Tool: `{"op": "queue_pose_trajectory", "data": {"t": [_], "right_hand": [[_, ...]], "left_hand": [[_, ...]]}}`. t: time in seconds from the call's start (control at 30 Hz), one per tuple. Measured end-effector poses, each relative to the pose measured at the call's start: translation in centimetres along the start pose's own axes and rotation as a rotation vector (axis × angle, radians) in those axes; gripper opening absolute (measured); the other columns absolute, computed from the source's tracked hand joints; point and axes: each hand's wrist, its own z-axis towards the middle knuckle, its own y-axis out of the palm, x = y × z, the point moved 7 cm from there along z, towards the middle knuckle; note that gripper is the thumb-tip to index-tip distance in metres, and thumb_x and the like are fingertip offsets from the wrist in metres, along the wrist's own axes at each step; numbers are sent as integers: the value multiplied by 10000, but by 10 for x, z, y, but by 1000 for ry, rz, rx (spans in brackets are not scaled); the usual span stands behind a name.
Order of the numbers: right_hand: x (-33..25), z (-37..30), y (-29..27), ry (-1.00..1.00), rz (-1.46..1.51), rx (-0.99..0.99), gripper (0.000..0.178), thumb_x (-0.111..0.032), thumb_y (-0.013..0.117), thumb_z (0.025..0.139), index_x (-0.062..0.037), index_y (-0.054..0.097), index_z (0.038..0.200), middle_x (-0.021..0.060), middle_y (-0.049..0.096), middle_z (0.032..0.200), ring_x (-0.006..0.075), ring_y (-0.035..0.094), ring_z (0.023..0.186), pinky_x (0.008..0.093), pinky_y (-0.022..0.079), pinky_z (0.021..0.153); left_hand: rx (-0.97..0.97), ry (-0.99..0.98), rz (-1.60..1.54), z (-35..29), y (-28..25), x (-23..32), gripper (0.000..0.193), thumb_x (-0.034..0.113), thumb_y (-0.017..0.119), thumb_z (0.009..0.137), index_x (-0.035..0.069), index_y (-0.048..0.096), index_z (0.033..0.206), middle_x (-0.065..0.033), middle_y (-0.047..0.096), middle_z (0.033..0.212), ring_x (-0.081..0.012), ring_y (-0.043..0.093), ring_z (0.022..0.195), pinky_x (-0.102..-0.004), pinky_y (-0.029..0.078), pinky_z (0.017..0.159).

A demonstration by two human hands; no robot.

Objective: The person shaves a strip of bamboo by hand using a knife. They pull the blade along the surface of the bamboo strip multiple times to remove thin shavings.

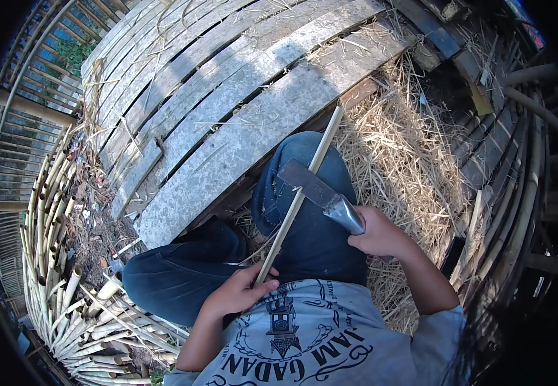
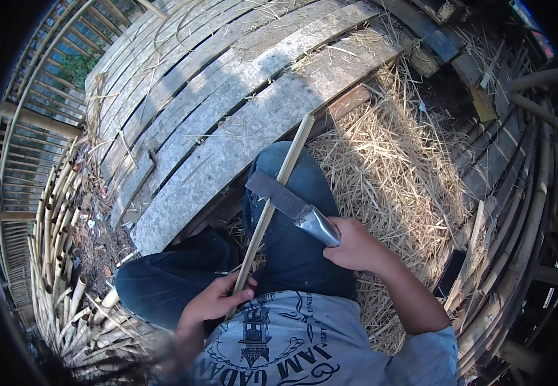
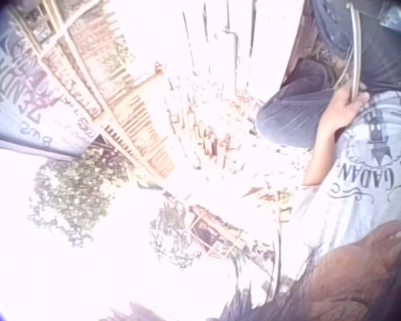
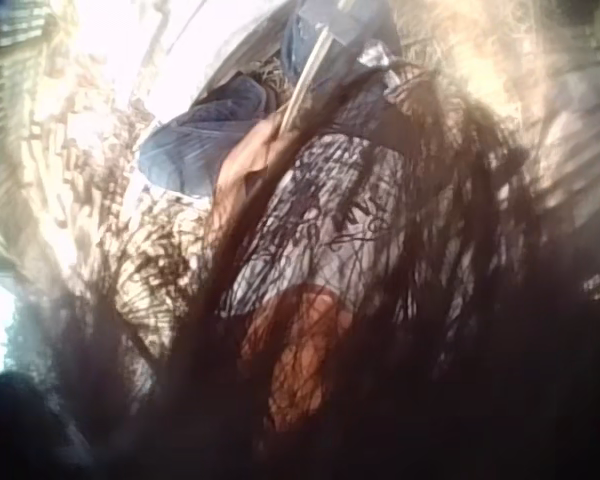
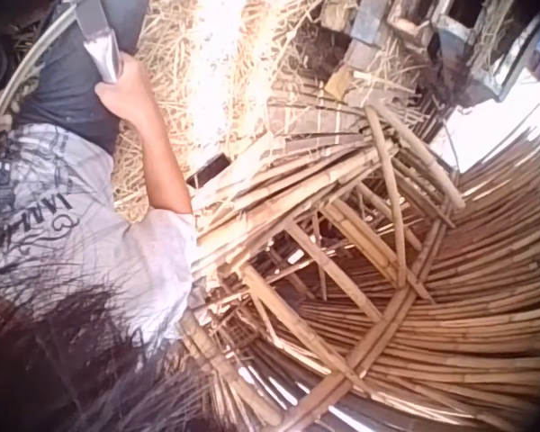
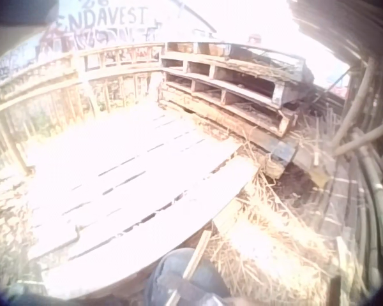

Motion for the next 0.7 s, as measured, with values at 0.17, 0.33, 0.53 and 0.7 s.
{"op": "queue_pose_trajectory", "data": {"t": [0.17,0.33,0.53,0.7], "right_hand": [[-3,1,-12,-112,-43,-47,355,-43,688,722,57,585,1046,65,607,772,145,590,665,306,493,618],[-15,-5,-5,45,46,-72,340,-32,632,766,59,545,1082,46,581,676,113,590,513,278,474,473],[-8,-9,-14,154,124,-219,292,1,594,745,67,523,1020,66,555,568,137,575,444,278,458,406],[6,-9,9,192,634,-549,169,-13,605,736,-6,501,868,64,546,572,135,557,445,284,445,419]], "left_hand": [[205,20,141,-5,2,-4,338,239,467,1029,-31,526,834,-97,530,653,-174,504,589,-341,422,573],[331,119,288,7,3,20,309,189,471,1016,-45,507,816,-161,498,653,-294,503,572,-401,410,569],[335,211,382,13,5,24,263,142,494,989,-57,518,819,-205,495,679,-394,503,651,-448,397,624],[349,243,442,13,2,24,240,141,508,978,-43,557,832,-198,513,684,-386,516,658,-450,398,658]]}}
